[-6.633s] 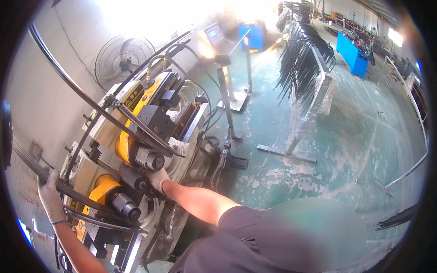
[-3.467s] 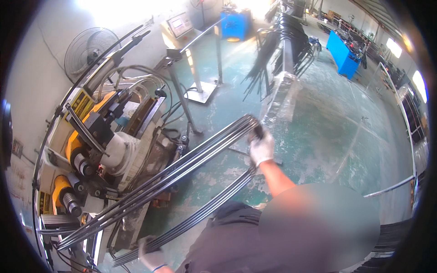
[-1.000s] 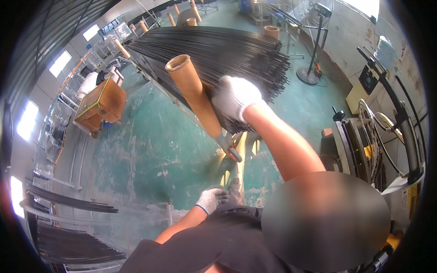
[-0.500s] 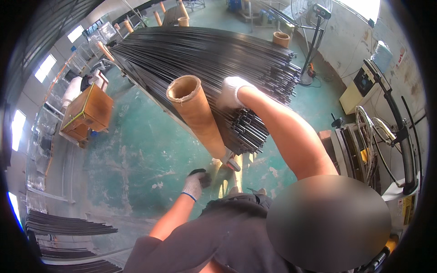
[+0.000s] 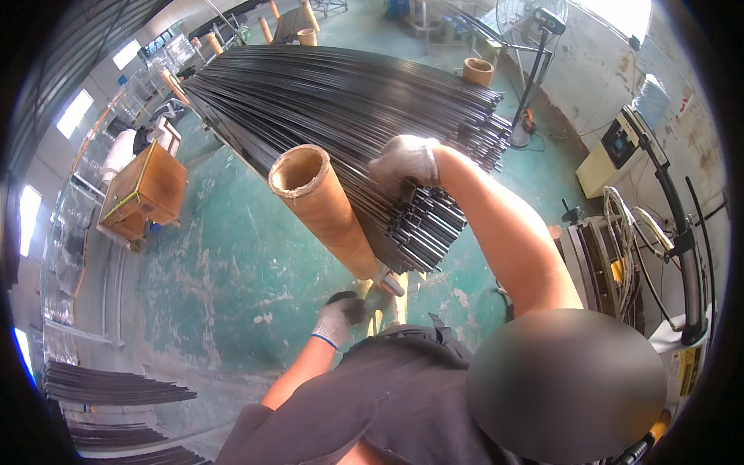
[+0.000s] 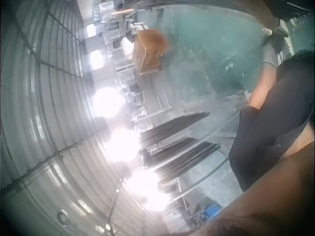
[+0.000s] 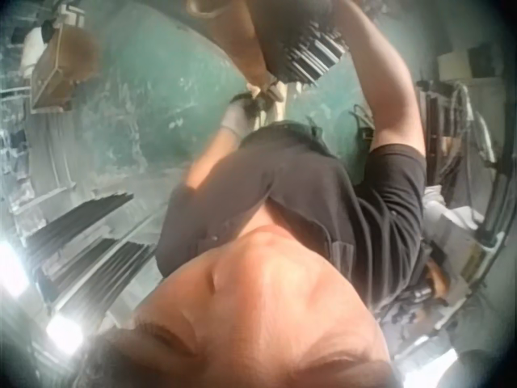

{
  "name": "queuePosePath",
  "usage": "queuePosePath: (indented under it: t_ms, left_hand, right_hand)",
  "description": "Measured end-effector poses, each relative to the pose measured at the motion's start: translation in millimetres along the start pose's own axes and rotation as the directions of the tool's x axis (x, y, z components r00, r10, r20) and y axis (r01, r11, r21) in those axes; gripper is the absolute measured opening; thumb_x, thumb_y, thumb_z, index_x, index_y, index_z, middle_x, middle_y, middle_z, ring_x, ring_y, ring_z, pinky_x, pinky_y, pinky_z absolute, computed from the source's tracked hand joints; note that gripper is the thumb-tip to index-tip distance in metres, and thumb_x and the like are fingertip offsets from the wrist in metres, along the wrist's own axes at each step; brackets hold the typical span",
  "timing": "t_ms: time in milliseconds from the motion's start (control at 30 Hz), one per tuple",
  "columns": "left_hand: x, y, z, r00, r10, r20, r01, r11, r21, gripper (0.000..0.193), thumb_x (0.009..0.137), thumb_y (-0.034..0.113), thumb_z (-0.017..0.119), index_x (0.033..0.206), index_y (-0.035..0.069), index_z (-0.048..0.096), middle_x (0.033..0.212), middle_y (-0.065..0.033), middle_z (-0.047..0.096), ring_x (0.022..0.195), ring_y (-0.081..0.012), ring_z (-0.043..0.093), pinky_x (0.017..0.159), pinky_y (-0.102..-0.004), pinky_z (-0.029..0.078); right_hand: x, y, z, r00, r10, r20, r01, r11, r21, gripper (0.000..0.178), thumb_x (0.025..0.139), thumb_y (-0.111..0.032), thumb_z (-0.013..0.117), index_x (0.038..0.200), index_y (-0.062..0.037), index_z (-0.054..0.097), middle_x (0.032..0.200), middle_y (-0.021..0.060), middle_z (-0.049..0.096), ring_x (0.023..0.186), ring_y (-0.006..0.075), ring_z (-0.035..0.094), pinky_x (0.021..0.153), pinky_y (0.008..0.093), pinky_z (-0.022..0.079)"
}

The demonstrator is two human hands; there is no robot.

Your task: The person feeds long metal rods into a bending machine, bends them, and stacks the finished pieces. The person also measures a rod with a tape measure and places it on a wooden board before continuing to bend more rods.

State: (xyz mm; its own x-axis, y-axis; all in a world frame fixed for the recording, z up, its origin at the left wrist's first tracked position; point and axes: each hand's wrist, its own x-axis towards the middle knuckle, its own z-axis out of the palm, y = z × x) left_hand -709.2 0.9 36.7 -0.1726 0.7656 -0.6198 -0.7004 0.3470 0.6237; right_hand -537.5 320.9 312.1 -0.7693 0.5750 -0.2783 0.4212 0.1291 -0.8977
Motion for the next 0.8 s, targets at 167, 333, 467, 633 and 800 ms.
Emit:
queuePosePath:
  t_ms: [167, 333, 467, 633, 800]
  left_hand:
    - [-28.2, 31.1, 42.0, 0.997, 0.009, 0.071, -0.019, 0.990, 0.142, 0.034, 0.097, 0.010, 0.063, 0.128, -0.005, 0.061, 0.108, -0.0185, 0.073, 0.094, -0.0312, 0.074, 0.086, -0.0437, 0.061]
    - [-52.1, 45.7, 97.9, 0.927, -0.101, 0.361, 0.023, 0.976, 0.215, 0.037, 0.098, 0.012, 0.062, 0.132, -0.004, 0.060, 0.118, -0.0169, 0.070, 0.106, -0.0293, 0.070, 0.096, -0.0428, 0.057]
    - [-51.3, 48.1, 121.7, 0.826, -0.181, 0.534, 0.037, 0.963, 0.269, 0.039, 0.102, 0.016, 0.060, 0.134, -0.004, 0.058, 0.120, -0.0170, 0.069, 0.112, -0.0295, 0.067, 0.100, -0.0446, 0.053]
    - [-45.5, 61.3, 159.3, 0.672, -0.206, 0.711, 0.070, 0.974, 0.216, 0.038, 0.106, 0.020, 0.057, 0.137, -0.002, 0.057, 0.122, -0.0160, 0.069, 0.113, -0.0298, 0.066, 0.102, -0.0456, 0.051]
    - [-38.1, 71.1, 207.4, 0.502, -0.102, 0.859, 0.161, 0.987, 0.022, 0.047, 0.104, 0.034, 0.062, 0.138, 0.002, 0.058, 0.134, -0.0205, 0.066, 0.123, -0.0377, 0.063, 0.110, -0.0535, 0.045]
  right_hand:
    - [-55.3, -51.0, 4.7, 0.985, 0.128, -0.118, -0.156, 0.951, -0.268, 0.049, 0.106, -0.046, 0.061, 0.078, -0.0061, 0.063, 0.061, 0.0023, 0.059, 0.050, 0.0114, 0.057, 0.046, 0.0318, 0.046]
    - [-166.7, -45.6, 2.7, 0.899, 0.395, -0.187, -0.436, 0.787, -0.437, 0.047, 0.099, -0.042, 0.071, 0.092, 0.0043, 0.070, 0.075, 0.0143, 0.069, 0.074, 0.0225, 0.071, 0.071, 0.0410, 0.055]
    - [-307.1, 18.1, 17.8, 0.918, 0.266, -0.293, -0.377, 0.811, -0.446, 0.025, 0.083, -0.021, 0.080, 0.097, -0.0033, 0.069, 0.081, 0.0183, 0.070, 0.077, 0.0345, 0.069, 0.073, 0.0441, 0.055]
    - [-466.7, 50.3, 55.1, 0.521, 0.620, -0.587, -0.848, 0.292, -0.443, 0.026, 0.073, -0.019, 0.082, 0.095, -0.0072, 0.075, 0.083, 0.0214, 0.071, 0.079, 0.0440, 0.069, 0.072, 0.0447, 0.057]
    - [-467.2, 71.0, 116.7, 0.442, 0.227, -0.868, -0.842, 0.438, -0.314, 0.025, 0.074, -0.021, 0.084, 0.075, -0.0066, 0.064, 0.074, 0.0215, 0.067, 0.075, 0.0446, 0.068, 0.068, 0.0510, 0.053]
